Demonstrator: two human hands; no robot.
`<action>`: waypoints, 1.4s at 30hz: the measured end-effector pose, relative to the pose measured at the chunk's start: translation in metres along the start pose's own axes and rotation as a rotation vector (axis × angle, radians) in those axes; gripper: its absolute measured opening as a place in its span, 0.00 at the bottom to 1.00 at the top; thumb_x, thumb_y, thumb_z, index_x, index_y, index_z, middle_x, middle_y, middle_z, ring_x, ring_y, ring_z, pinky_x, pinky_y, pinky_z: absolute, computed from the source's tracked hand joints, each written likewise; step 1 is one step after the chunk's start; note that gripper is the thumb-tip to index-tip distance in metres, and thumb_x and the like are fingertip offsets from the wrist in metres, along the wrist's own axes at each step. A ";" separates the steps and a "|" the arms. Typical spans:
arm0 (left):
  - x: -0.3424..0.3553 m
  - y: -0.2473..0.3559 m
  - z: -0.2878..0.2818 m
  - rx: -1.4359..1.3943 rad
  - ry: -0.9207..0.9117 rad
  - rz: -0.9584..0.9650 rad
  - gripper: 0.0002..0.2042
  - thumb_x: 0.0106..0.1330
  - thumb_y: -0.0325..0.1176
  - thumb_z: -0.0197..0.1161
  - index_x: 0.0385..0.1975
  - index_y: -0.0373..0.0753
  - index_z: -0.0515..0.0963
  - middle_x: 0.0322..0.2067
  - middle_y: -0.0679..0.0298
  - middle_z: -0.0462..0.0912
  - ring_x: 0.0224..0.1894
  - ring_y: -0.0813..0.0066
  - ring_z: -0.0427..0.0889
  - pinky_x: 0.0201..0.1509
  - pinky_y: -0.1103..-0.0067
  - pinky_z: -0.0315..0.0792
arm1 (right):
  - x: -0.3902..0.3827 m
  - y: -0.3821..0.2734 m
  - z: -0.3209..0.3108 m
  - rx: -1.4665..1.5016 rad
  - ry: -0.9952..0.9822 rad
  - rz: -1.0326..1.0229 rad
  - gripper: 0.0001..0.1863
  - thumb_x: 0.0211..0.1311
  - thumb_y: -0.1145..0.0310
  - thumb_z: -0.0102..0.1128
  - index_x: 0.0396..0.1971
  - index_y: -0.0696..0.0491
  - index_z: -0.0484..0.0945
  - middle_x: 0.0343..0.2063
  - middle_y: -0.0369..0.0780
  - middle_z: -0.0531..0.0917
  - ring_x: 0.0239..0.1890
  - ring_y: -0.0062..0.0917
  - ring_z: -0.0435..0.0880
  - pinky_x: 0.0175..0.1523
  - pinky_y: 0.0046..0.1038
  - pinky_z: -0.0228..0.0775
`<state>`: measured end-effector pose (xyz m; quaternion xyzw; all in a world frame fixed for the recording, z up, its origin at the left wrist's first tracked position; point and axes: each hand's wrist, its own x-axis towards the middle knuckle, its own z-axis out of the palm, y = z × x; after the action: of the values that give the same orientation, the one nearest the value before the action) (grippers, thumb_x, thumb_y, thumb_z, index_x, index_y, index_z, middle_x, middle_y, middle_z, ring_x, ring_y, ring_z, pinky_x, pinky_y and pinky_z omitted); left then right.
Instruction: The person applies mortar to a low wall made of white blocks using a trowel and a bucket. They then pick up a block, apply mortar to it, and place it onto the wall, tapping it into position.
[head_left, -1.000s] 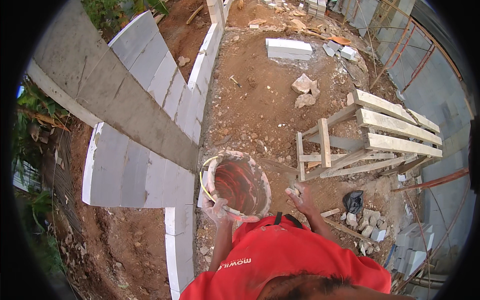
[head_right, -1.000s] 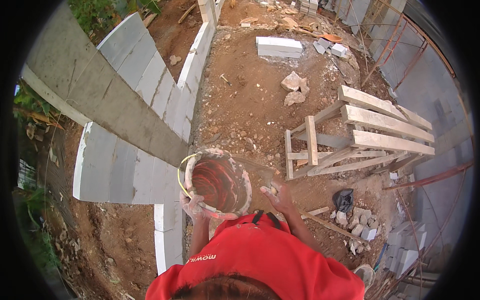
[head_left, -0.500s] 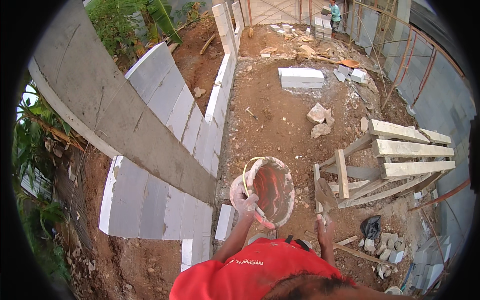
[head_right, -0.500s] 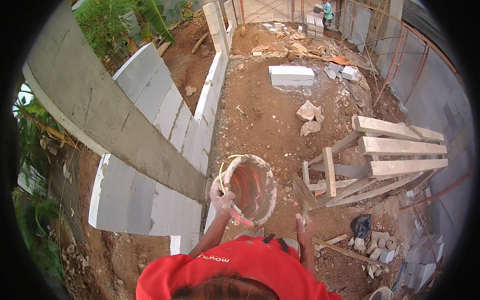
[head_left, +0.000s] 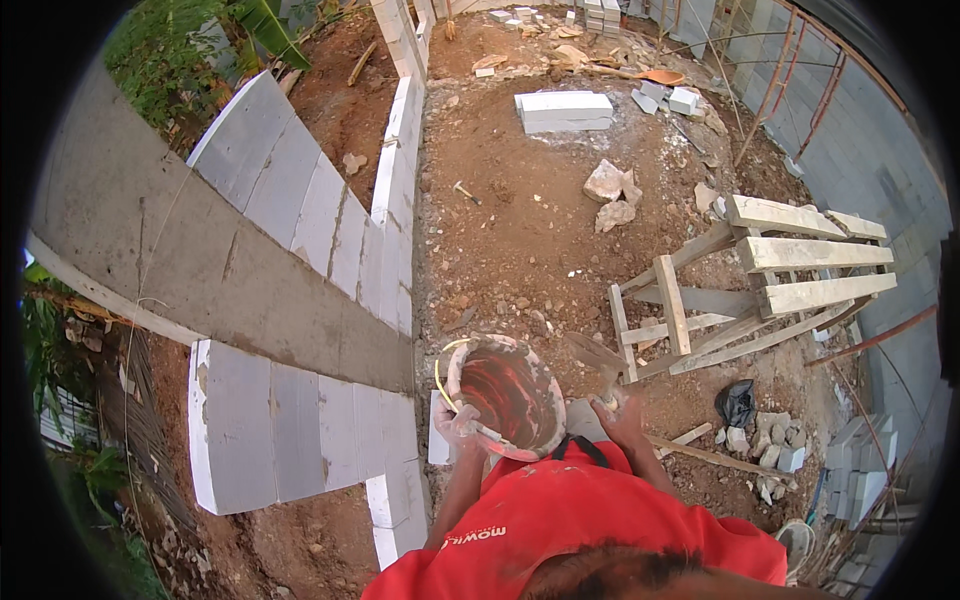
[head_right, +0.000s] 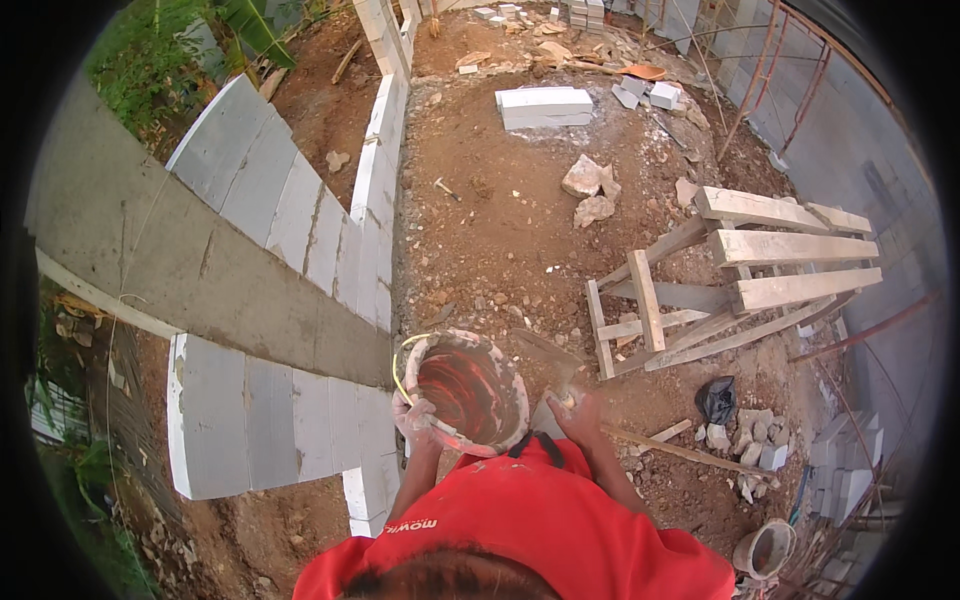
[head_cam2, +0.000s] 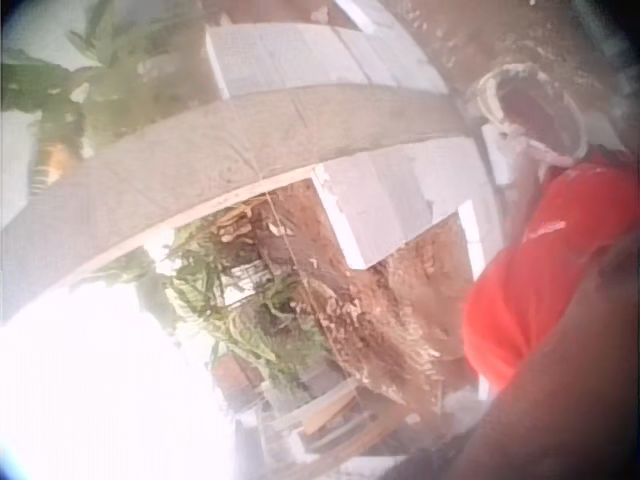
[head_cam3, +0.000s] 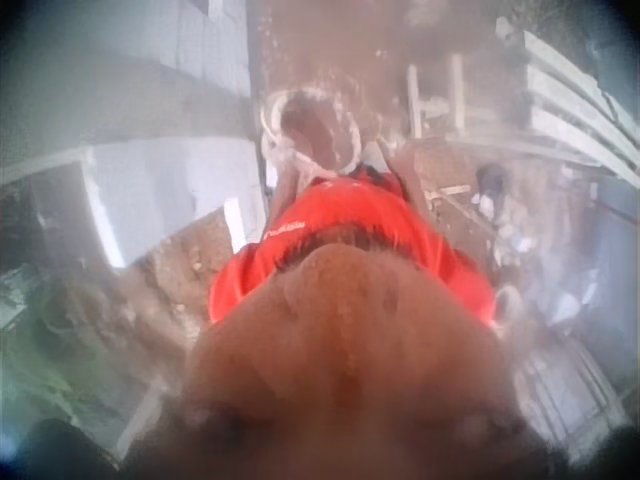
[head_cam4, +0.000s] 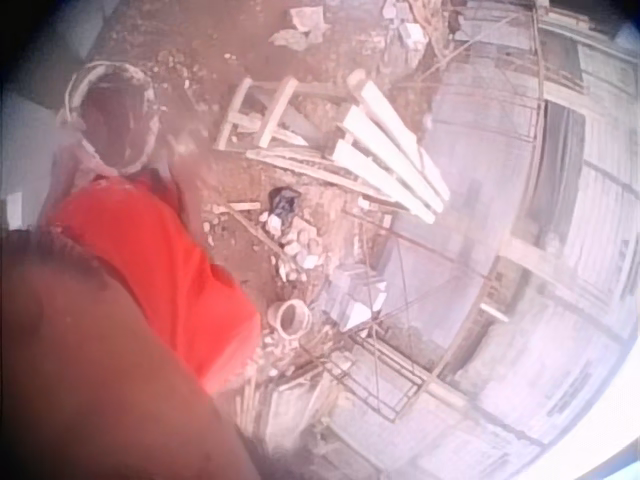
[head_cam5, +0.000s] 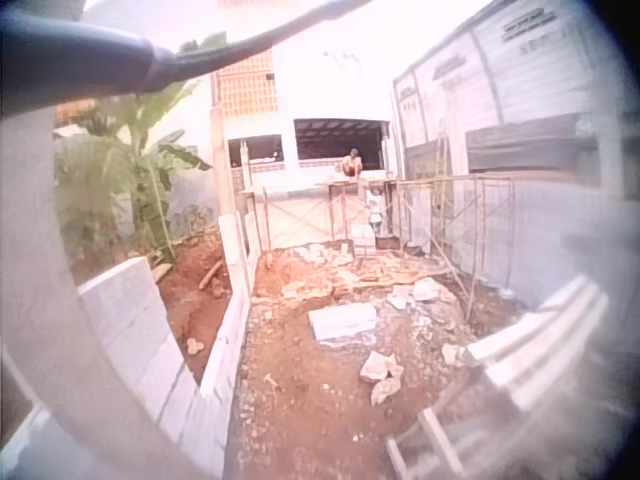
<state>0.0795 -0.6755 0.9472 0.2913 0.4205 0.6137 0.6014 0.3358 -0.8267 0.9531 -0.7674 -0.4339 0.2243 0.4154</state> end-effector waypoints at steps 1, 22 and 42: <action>-0.002 0.000 -0.009 -0.025 0.017 -0.016 0.12 0.50 0.17 0.55 0.34 0.39 0.73 0.23 0.73 0.70 0.20 0.86 0.68 0.23 0.86 0.63 | 0.007 -0.003 0.002 0.028 -0.021 -0.037 0.18 0.59 0.55 0.71 0.32 0.57 0.82 0.21 0.49 0.82 0.23 0.42 0.81 0.31 0.39 0.72; -0.008 0.028 0.051 -0.119 0.252 0.147 0.15 0.45 0.18 0.54 0.36 0.36 0.73 0.27 0.71 0.69 0.22 0.86 0.65 0.24 0.87 0.63 | 0.084 -0.016 0.004 -0.250 -0.002 -0.378 0.14 0.57 0.58 0.70 0.29 0.55 0.85 0.30 0.45 0.85 0.40 0.42 0.82 0.61 0.45 0.63; 0.024 -0.006 0.108 0.160 0.122 0.150 0.30 0.39 0.18 0.55 0.51 0.27 0.78 0.33 0.70 0.75 0.23 0.87 0.65 0.24 0.88 0.60 | 0.143 0.056 -0.030 -0.229 0.028 -0.216 0.10 0.51 0.64 0.69 0.28 0.54 0.83 0.30 0.46 0.83 0.42 0.46 0.78 0.57 0.44 0.64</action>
<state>0.1730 -0.6341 0.9902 0.3312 0.4808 0.6380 0.5021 0.4584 -0.7340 0.9254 -0.7616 -0.5308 0.1164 0.3530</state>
